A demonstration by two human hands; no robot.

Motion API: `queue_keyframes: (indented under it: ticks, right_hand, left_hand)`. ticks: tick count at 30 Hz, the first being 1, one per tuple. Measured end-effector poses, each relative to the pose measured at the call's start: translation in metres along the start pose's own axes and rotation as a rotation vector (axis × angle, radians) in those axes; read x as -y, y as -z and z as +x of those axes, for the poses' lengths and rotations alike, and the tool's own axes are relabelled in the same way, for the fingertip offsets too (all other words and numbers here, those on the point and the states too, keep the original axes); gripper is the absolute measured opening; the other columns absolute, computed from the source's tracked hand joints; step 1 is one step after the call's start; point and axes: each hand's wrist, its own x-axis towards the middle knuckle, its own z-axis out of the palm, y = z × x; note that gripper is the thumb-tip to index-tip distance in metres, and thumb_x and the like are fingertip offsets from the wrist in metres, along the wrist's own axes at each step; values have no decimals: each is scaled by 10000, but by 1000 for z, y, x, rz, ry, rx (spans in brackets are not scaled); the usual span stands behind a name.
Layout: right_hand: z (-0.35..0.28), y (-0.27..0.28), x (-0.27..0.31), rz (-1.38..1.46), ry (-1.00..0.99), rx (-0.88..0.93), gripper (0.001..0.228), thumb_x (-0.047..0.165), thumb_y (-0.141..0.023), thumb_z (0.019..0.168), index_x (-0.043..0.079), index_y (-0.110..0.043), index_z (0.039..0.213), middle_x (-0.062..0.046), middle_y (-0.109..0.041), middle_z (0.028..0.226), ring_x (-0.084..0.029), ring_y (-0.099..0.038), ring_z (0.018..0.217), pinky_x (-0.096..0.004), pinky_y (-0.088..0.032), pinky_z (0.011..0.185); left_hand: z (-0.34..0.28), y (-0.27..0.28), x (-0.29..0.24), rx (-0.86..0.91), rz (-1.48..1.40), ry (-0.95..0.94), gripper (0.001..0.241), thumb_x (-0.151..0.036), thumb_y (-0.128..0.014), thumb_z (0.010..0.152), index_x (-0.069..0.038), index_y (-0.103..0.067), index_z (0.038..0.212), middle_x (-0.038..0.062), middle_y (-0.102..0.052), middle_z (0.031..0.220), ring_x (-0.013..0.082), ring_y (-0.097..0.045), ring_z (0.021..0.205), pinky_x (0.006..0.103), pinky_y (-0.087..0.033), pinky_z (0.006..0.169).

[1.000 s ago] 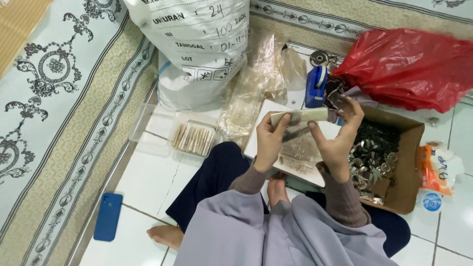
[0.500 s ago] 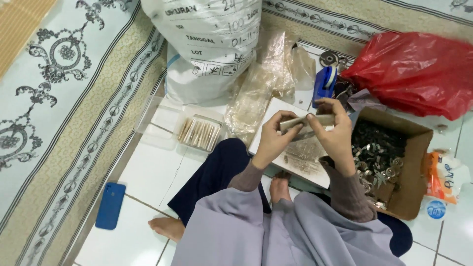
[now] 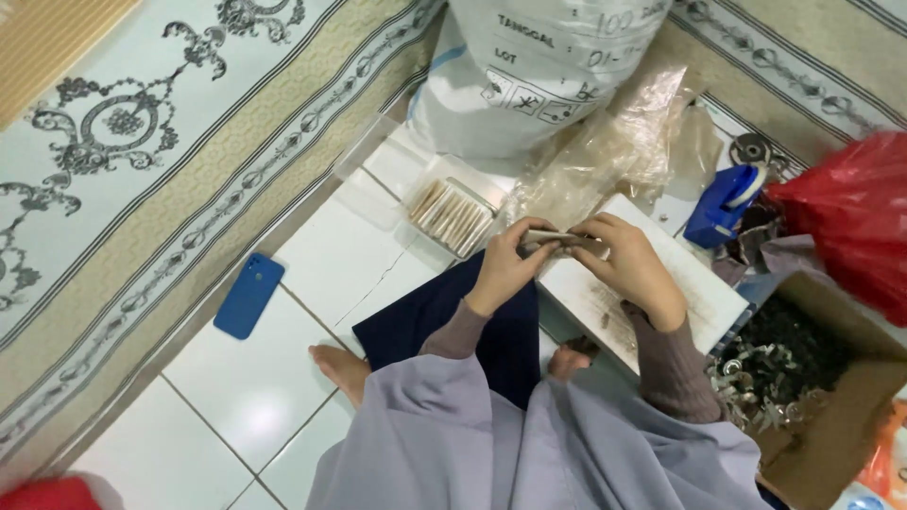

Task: Packing small metal buckles or clips into small plastic bags while sitting on the floor.

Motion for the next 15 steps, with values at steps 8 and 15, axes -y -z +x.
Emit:
queue_keyframes:
  ticks: [8, 15]
  right_hand:
    - [84, -78, 0, 45, 118, 199, 189, 70, -743, 888, 11, -732, 1067, -241, -712, 1096, -464, -691, 1057, -540, -549, 890]
    - [157, -163, -35, -115, 120, 328, 279, 8, -704, 874, -12, -760, 1147, -260, -750, 1100, -462, -706, 1056, -543, -552, 916]
  left_hand:
    - [-5, 79, 41, -65, 186, 93, 219, -98, -722, 887, -91, -753, 1103, 215, -764, 1028, 459, -695, 1042, 515, -544, 899]
    - [15, 119, 125, -149, 228, 185, 550, -237, -812, 812, -124, -645, 1324, 189, -707, 1251, 382, -644, 1222, 497, -515, 1027]
